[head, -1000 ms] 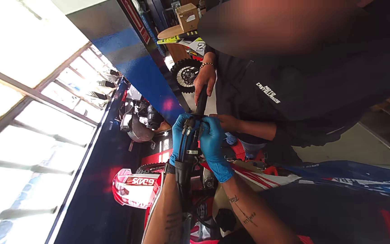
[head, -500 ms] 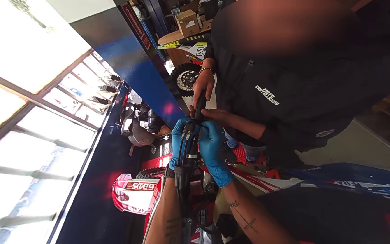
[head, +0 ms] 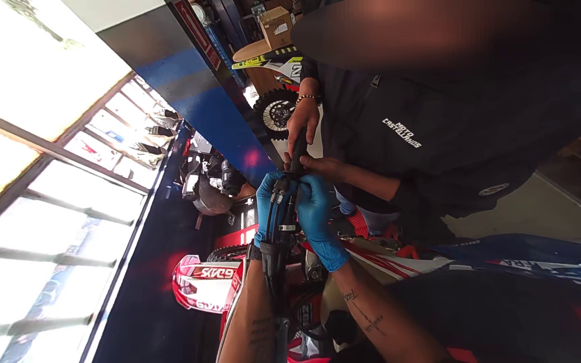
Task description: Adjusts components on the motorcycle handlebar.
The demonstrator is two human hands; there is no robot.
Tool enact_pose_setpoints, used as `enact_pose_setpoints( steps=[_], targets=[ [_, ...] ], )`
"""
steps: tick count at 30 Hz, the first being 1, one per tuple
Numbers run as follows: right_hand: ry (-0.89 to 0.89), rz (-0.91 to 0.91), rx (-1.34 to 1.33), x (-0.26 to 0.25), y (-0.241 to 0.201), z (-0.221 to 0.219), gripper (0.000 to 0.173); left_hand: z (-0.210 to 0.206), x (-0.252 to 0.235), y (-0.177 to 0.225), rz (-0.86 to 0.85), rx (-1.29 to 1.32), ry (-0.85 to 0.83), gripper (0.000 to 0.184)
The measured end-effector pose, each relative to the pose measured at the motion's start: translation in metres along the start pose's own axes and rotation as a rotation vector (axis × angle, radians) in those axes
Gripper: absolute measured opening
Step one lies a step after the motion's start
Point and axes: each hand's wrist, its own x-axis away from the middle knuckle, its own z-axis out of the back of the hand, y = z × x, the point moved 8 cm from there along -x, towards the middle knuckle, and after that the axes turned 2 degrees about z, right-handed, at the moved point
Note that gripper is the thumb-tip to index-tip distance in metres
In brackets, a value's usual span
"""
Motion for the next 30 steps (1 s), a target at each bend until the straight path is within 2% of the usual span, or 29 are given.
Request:
enact_pose_setpoints(
  steps=[12,24,30],
  targets=[
    [0.006,-0.003,-0.033,-0.004,0.006,0.001,0.013,-0.001,-0.006,-0.003,-0.022,-0.075,-0.002,0.019],
    [-0.009,0.014,-0.044,-0.001,0.003,0.002,0.015,0.002,-0.002,-0.007,-0.025,-0.001,-0.03,0.019],
    [0.001,0.016,-0.048,0.009,0.0,0.004,0.013,0.005,0.007,0.001,-0.027,-0.054,-0.019,0.019]
  ],
)
